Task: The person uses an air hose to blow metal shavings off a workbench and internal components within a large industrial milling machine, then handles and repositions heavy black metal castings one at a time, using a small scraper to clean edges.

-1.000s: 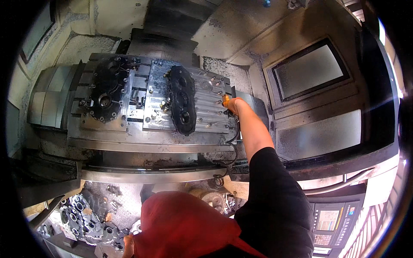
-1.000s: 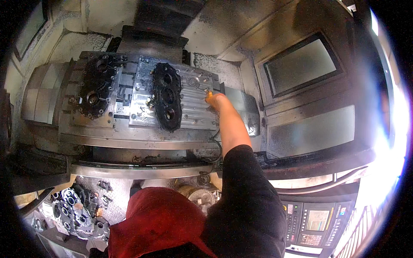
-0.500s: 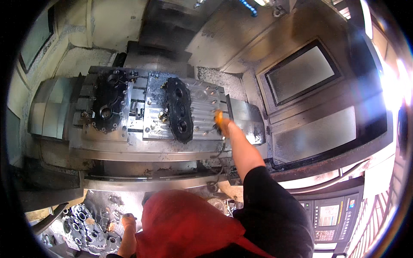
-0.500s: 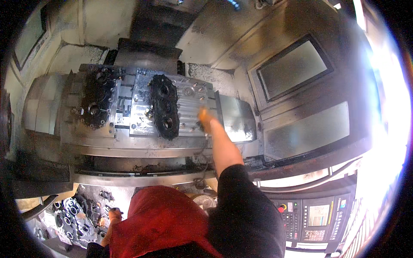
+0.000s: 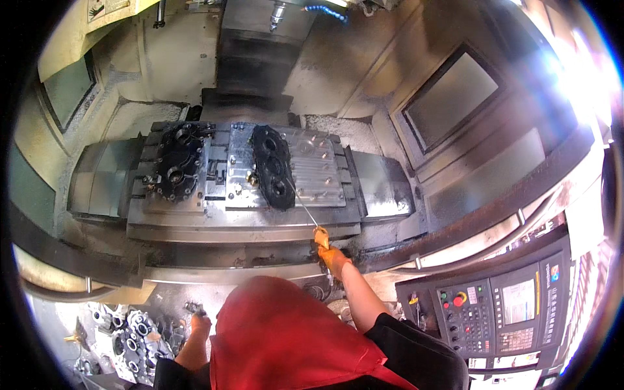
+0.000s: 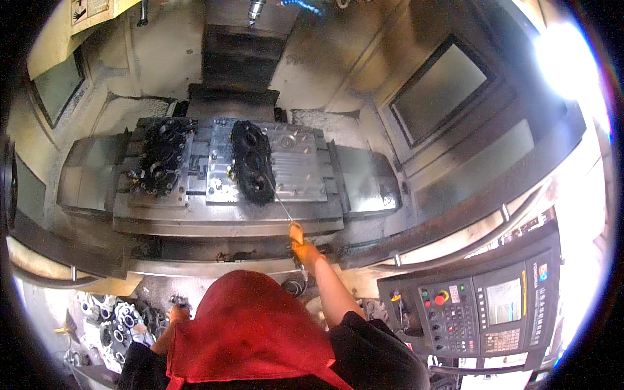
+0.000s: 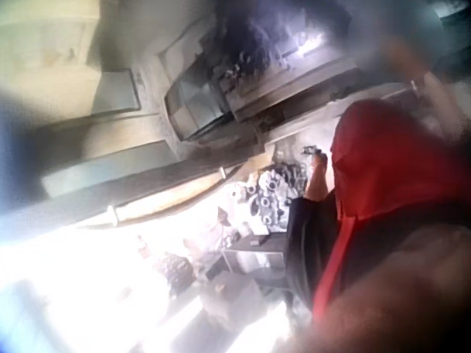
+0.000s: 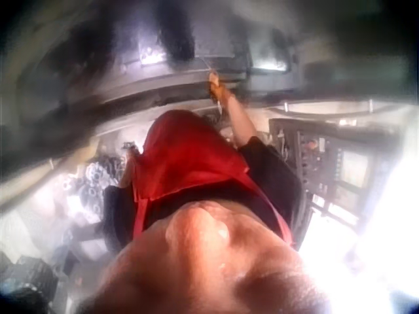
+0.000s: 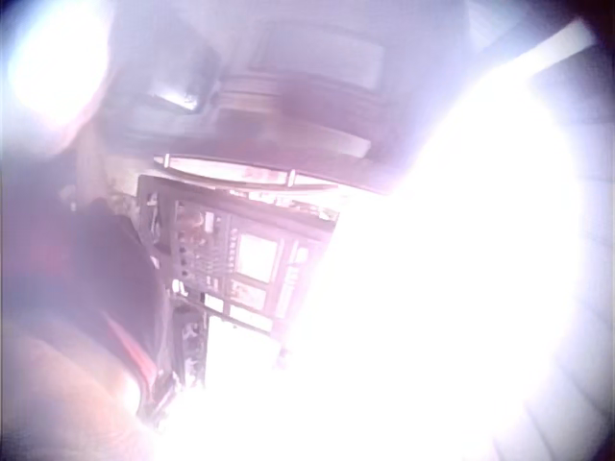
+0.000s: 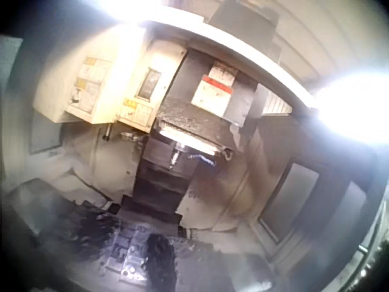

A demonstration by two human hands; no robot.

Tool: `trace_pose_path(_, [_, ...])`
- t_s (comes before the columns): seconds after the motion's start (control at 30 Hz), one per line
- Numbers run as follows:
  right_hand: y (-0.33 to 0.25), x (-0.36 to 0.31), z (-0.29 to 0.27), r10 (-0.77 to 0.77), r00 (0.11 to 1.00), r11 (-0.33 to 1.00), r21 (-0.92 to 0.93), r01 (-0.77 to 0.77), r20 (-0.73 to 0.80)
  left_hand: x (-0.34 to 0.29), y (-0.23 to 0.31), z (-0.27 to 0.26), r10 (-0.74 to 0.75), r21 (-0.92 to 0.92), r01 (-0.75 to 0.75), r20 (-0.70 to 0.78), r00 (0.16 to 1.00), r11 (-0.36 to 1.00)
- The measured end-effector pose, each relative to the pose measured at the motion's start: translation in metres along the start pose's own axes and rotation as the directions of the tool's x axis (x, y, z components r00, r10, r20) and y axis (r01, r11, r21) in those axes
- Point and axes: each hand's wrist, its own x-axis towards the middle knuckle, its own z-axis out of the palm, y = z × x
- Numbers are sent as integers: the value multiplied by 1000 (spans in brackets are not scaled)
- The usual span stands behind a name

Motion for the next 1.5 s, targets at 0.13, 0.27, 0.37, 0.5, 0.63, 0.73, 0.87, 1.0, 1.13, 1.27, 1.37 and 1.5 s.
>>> trace_pose_path(0.13, [63,-53,-10,27,1000,947,-319,-30,-15,27,-21,12,-17,135,14,22,1000,991])
trace_pose_path(0.27, [77,-131,-16,-147,983,817,-546,186,114,-3,-12,0,182,339,-237,185,966,910])
trace_pose_path(0.37, [79,-168,-10,156,933,886,-371,-277,-324,-58,71,-17,142,253,-190,196,970,949])
trace_pose_path(0.5, [107,-167,-5,-59,997,872,-484,77,52,-113,192,-42,382,298,-414,163,910,860])
trace_pose_path(0.63, [49,-158,21,-100,994,985,-138,105,46,-69,279,-13,720,568,-663,167,674,488])
trace_pose_path(0.73, [-3,-150,19,-15,999,993,-120,9,-50,-80,400,1,637,671,-686,404,657,282])
trace_pose_path(0.87, [28,-125,-6,-397,918,847,-375,376,24,-54,519,47,661,758,-648,523,538,-71])
trace_pose_path(1.0, [33,-136,-14,-326,933,916,-293,273,-152,65,559,120,686,780,-581,555,471,-232])
trace_pose_path(1.13, [47,-147,-15,-9,962,929,-359,-93,-272,79,579,137,549,759,-570,635,543,-315])
trace_pose_path(1.27, [39,-143,13,63,940,994,-62,-89,-336,112,583,119,429,689,-646,718,548,-328])
trace_pose_path(1.37, [57,-129,17,78,969,965,263,-14,-235,92,609,89,434,665,-616,745,507,-421])
trace_pose_path(1.5, [85,-109,29,33,963,774,616,145,-269,49,689,32,374,565,-724,819,435,-395])
